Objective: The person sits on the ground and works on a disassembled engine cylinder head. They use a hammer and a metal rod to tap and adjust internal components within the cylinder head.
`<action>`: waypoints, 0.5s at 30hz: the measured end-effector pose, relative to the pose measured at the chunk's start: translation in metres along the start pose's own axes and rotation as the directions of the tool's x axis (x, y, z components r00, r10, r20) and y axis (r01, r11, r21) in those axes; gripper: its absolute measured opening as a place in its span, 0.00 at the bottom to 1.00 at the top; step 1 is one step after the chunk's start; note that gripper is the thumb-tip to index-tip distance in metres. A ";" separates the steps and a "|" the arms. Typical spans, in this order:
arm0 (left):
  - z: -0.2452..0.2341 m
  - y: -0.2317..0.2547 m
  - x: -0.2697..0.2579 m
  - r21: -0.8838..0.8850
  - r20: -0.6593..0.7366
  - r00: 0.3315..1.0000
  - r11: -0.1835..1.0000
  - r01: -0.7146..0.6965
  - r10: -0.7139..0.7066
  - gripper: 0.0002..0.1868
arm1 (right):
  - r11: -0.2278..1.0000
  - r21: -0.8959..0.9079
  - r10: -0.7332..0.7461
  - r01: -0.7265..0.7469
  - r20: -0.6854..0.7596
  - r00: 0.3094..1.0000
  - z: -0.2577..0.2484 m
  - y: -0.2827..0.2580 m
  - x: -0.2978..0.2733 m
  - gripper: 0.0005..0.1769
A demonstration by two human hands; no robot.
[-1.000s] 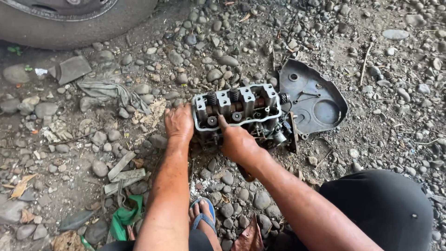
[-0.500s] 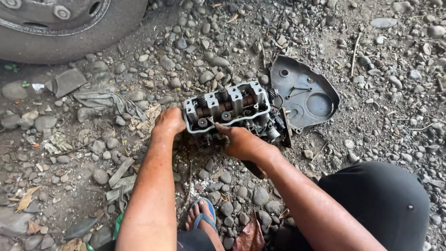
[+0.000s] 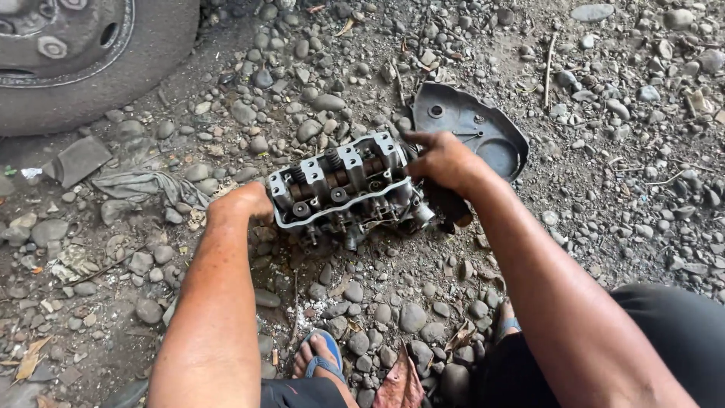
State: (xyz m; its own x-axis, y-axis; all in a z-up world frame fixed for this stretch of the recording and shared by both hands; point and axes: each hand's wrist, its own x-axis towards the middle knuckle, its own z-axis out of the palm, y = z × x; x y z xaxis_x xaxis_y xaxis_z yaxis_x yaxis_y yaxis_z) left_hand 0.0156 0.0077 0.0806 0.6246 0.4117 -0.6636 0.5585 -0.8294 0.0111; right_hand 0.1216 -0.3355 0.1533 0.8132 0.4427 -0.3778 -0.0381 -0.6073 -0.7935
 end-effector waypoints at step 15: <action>0.002 -0.051 0.101 -0.076 0.313 0.943 0.993 -0.090 0.109 0.33 | 0.969 0.215 0.156 -0.123 -0.142 0.977 0.019 0.071 0.076 0.17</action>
State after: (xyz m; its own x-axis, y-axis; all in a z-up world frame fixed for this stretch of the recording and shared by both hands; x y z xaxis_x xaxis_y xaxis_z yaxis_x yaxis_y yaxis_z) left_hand 0.0493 0.0909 0.0110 0.4794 0.1798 -0.8590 0.5404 -0.8317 0.1275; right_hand 0.1698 -0.3325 0.0589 0.8715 0.2443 -0.4252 -0.2620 -0.5011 -0.8248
